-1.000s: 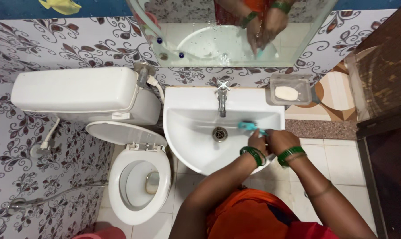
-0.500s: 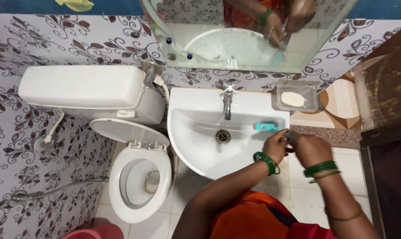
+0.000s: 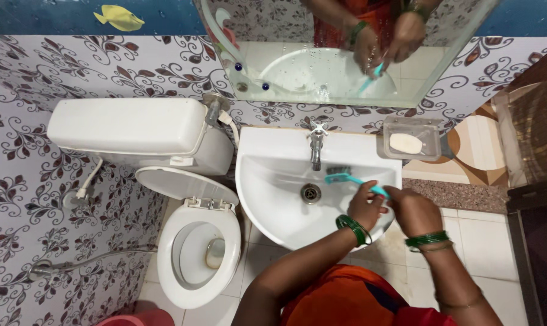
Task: The person scrubs a bathroom faucet and the interior of a white sink with a blue-handled brush, using water from the tap to rinse.
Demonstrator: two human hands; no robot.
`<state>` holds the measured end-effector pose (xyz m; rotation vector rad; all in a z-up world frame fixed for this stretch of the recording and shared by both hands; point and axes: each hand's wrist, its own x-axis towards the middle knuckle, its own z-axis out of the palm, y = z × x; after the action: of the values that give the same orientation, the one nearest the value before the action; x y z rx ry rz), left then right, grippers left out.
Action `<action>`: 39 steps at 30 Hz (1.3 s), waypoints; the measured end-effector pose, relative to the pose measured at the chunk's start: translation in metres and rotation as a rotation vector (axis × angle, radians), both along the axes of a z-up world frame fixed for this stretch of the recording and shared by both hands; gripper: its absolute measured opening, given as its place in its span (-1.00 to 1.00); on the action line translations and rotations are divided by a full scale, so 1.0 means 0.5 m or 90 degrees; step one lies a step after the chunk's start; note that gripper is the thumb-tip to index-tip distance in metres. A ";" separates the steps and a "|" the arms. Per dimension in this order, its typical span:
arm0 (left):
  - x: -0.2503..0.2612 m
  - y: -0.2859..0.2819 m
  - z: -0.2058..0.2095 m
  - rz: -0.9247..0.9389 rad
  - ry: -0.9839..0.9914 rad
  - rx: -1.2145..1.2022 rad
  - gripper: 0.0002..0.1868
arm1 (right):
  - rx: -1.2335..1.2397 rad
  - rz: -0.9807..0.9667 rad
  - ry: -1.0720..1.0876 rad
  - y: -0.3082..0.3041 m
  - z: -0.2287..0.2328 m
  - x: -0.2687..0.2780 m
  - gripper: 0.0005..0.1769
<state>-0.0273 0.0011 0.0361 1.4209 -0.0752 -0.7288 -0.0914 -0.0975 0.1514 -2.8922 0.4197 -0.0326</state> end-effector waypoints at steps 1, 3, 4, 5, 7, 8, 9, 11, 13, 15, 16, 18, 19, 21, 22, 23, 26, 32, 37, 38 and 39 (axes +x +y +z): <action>-0.012 -0.001 0.041 0.000 0.000 -0.001 -0.46 | -0.001 0.000 0.000 -0.006 0.028 -0.019 -0.61; -0.028 -0.001 0.096 -0.070 -0.048 0.004 -0.45 | 0.023 -0.041 -0.042 -0.011 0.068 -0.046 -0.61; -0.027 0.000 0.108 -0.071 -0.048 0.004 -0.45 | 0.023 -0.043 -0.042 -0.008 0.074 -0.044 -0.61; -0.026 -0.002 0.110 -0.067 -0.067 0.008 -0.46 | 0.031 -0.049 -0.035 -0.009 0.074 -0.045 -0.61; -0.019 -0.001 0.091 -0.066 -0.088 0.012 -0.47 | 0.039 -0.058 -0.031 -0.009 0.057 -0.041 -0.61; -0.016 0.007 0.073 -0.038 -0.065 0.030 -0.47 | 0.039 -0.037 -0.025 -0.003 0.039 -0.029 -0.62; -0.005 0.016 0.053 -0.006 -0.045 0.048 -0.47 | 0.040 -0.012 -0.021 0.002 0.019 -0.008 -0.62; 0.019 0.039 0.010 0.022 -0.073 0.072 -0.49 | 0.056 0.018 -0.026 0.025 -0.023 0.032 -0.64; 0.046 0.068 -0.028 0.054 -0.095 0.099 -0.50 | 0.067 0.039 -0.021 0.058 -0.059 0.073 -0.66; 0.077 0.104 -0.051 0.120 -0.103 0.128 -0.54 | 0.076 0.073 -0.020 0.089 -0.079 0.116 -0.66; 0.085 0.121 -0.056 0.127 -0.103 0.130 -0.54 | 0.084 0.100 -0.021 0.104 -0.082 0.130 -0.67; 0.099 0.149 -0.058 0.157 -0.051 0.144 -0.54 | 0.090 0.114 -0.030 0.131 -0.078 0.143 -0.65; 0.103 0.152 -0.058 0.158 -0.052 0.145 -0.54 | 0.094 0.116 -0.036 0.137 -0.073 0.143 -0.63; 0.103 0.146 -0.057 0.174 -0.098 0.078 -0.56 | 0.098 0.096 -0.025 0.131 -0.062 0.136 -0.65; 0.093 0.137 -0.052 0.172 -0.097 0.078 -0.56 | 0.101 0.074 -0.011 0.124 -0.058 0.129 -0.67; 0.082 0.123 -0.042 0.146 -0.126 0.113 -0.56 | 0.099 0.072 -0.012 0.112 -0.052 0.116 -0.67; 0.048 0.084 0.004 0.073 -0.171 0.150 -0.56 | 0.130 0.035 -0.104 0.063 -0.030 0.049 -0.64; -0.008 0.021 0.052 -0.063 -0.250 0.112 -0.53 | 0.132 -0.084 -0.094 -0.009 -0.010 -0.037 -0.64; 0.017 0.030 -0.021 -0.054 -0.183 0.131 -0.53 | 0.113 -0.041 -0.036 0.005 -0.065 0.006 -0.68; 0.031 0.047 -0.042 -0.038 -0.165 0.150 -0.52 | 0.099 -0.038 -0.001 0.024 -0.082 0.029 -0.69; 0.048 0.063 -0.061 -0.019 -0.147 0.168 -0.50 | 0.102 -0.026 0.011 0.042 -0.095 0.056 -0.70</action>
<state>-0.0034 0.0325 0.0057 1.7558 -0.1857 -0.6126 -0.0633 -0.0766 0.1037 -2.7284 0.4616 0.0187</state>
